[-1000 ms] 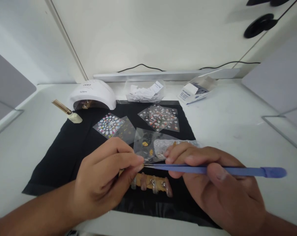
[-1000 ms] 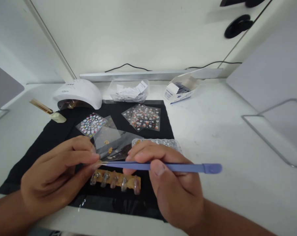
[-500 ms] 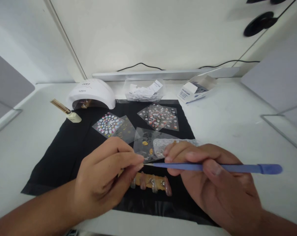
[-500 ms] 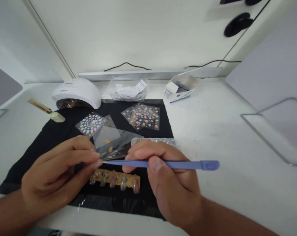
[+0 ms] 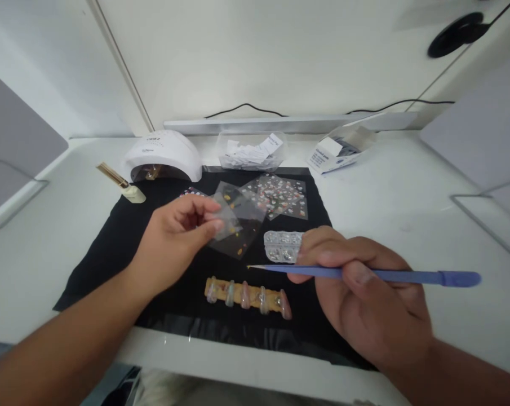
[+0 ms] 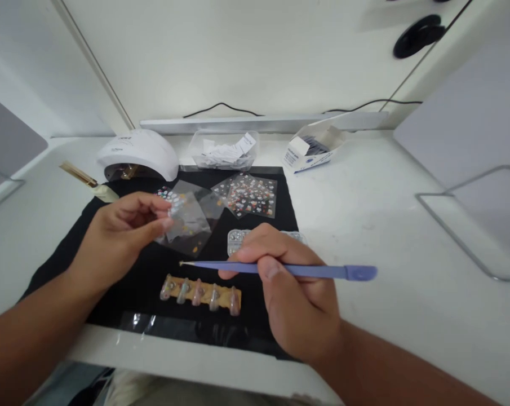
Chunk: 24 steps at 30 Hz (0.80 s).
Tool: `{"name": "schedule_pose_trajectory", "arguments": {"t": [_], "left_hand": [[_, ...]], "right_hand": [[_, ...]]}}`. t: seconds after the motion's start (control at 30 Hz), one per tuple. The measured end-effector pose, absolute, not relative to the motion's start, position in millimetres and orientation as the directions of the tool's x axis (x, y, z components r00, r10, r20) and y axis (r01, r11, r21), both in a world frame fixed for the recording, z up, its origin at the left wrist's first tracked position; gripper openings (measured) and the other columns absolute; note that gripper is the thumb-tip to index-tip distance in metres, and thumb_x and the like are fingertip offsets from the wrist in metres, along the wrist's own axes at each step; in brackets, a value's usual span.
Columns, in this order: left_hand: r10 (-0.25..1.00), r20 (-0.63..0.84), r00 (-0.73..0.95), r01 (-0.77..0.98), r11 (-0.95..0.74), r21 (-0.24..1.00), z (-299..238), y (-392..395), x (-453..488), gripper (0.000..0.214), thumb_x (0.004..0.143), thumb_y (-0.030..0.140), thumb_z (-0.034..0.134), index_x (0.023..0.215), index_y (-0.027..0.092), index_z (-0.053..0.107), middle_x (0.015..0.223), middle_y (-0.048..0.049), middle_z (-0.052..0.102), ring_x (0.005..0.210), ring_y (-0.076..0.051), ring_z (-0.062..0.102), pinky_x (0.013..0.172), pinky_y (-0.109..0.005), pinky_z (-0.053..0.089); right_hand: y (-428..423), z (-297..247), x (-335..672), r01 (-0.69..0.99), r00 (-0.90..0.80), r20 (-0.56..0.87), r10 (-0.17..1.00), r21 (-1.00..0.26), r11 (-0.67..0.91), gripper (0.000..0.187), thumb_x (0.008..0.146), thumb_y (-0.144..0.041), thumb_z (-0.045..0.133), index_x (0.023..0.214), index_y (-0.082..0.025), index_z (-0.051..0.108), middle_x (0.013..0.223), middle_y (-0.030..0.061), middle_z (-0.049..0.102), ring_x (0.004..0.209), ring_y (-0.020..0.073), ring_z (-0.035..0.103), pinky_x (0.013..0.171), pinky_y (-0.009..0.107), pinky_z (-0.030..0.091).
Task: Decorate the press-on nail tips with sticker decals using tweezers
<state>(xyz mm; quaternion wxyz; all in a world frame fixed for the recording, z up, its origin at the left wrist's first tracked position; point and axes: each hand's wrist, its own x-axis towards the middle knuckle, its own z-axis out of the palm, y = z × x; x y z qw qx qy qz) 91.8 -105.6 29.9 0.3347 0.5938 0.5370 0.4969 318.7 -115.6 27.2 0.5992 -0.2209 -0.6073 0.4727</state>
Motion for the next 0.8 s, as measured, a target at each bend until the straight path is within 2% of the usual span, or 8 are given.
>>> {"name": "schedule_pose_trajectory", "arguments": {"t": [0.1, 0.2, 0.27, 0.33, 0.43, 0.53, 0.7, 0.8], "left_hand": [[0.986, 0.166, 0.003, 0.441, -0.150, 0.885, 26, -91, 83, 0.014, 0.083, 0.026, 0.065, 0.093, 0.016, 0.063, 0.073, 0.0016, 0.062, 0.060, -0.012, 0.062, 0.058, -0.024, 0.052], [0.993, 0.111, 0.041, 0.572, -0.114, 0.812, 27, -89, 73, 0.024, 0.076, 0.024, 0.071, 0.099, 0.018, 0.065, 0.084, -0.0001, 0.063, 0.056, -0.011, 0.055, 0.055, -0.026, 0.046], [0.982, 0.180, 0.053, 0.743, -0.159, 0.650, 31, -93, 65, 0.032, 0.076, 0.025, 0.071, 0.108, 0.019, 0.065, 0.098, -0.0027, 0.060, 0.061, -0.012, 0.053, 0.060, -0.029, 0.046], [0.943, 0.298, 0.146, 0.807, -0.288, 0.515, 36, -98, 57, 0.032, 0.081, 0.023, 0.066, 0.112, 0.019, 0.062, 0.104, -0.0045, 0.057, 0.072, -0.015, 0.055, 0.068, -0.032, 0.048], [0.835, 0.362, 0.414, 0.642, -0.550, 0.535, 41, -106, 51, 0.023, 0.086, 0.017, 0.059, 0.108, 0.018, 0.060, 0.101, -0.0049, 0.058, 0.089, -0.019, 0.056, 0.079, -0.034, 0.048], [0.716, 0.262, 0.647, 0.496, -0.656, 0.569, 42, -112, 51, 0.020, 0.086, 0.018, 0.063, 0.106, 0.018, 0.061, 0.099, -0.0052, 0.061, 0.094, -0.021, 0.055, 0.082, -0.035, 0.046], [0.659, 0.102, 0.745, 0.514, -0.665, 0.541, 34, -121, 61, 0.042, 0.080, 0.032, 0.076, 0.117, 0.018, 0.063, 0.108, -0.0069, 0.061, 0.097, -0.024, 0.055, 0.084, -0.042, 0.044], [0.655, 0.118, 0.746, 0.528, -0.691, 0.494, 29, -124, 67, 0.038, 0.082, 0.033, 0.074, 0.116, 0.018, 0.064, 0.109, -0.0075, 0.061, 0.097, -0.025, 0.055, 0.083, -0.043, 0.042]], "right_hand": [[-118, 23, 319, -0.298, -0.273, 0.512, 0.814, -0.850, 0.435, 0.021, 0.096, -0.028, 0.057, 0.099, -0.027, 0.078, 0.072, 0.0037, 0.071, 0.064, 0.0189, 0.062, 0.048, 0.031, 0.054], [-120, 17, 321, -0.260, -0.351, 0.525, 0.775, -0.850, 0.458, 0.026, 0.095, -0.023, 0.053, 0.104, -0.030, 0.076, 0.073, 0.0053, 0.070, 0.060, 0.0206, 0.062, 0.045, 0.034, 0.051], [-121, 14, 323, -0.192, -0.385, 0.544, 0.746, -0.837, 0.512, 0.028, 0.093, -0.021, 0.052, 0.106, -0.030, 0.075, 0.070, 0.0058, 0.069, 0.060, 0.0219, 0.061, 0.050, 0.039, 0.051], [-121, 13, 325, -0.138, -0.424, 0.560, 0.712, -0.817, 0.560, 0.029, 0.092, -0.018, 0.052, 0.107, -0.028, 0.074, 0.070, 0.0061, 0.068, 0.061, 0.0225, 0.061, 0.054, 0.042, 0.050], [-121, 16, 326, -0.097, -0.493, 0.548, 0.676, -0.807, 0.583, 0.031, 0.092, -0.013, 0.050, 0.111, -0.024, 0.072, 0.076, 0.0071, 0.070, 0.067, 0.0221, 0.063, 0.058, 0.042, 0.051], [-123, 24, 325, -0.042, -0.522, 0.517, 0.679, -0.810, 0.585, 0.031, 0.090, -0.010, 0.051, 0.110, -0.022, 0.072, 0.077, 0.0078, 0.072, 0.070, 0.0219, 0.062, 0.062, 0.042, 0.054], [-129, 35, 323, 0.115, -0.567, 0.409, 0.715, -0.820, 0.561, 0.034, 0.085, -0.006, 0.054, 0.108, -0.023, 0.071, 0.074, 0.0074, 0.072, 0.073, 0.0226, 0.066, 0.070, 0.043, 0.057], [-131, 37, 323, 0.138, -0.588, 0.398, 0.705, -0.809, 0.572, 0.035, 0.084, -0.007, 0.055, 0.110, -0.025, 0.069, 0.074, 0.0072, 0.072, 0.072, 0.0241, 0.067, 0.072, 0.046, 0.057]]}}
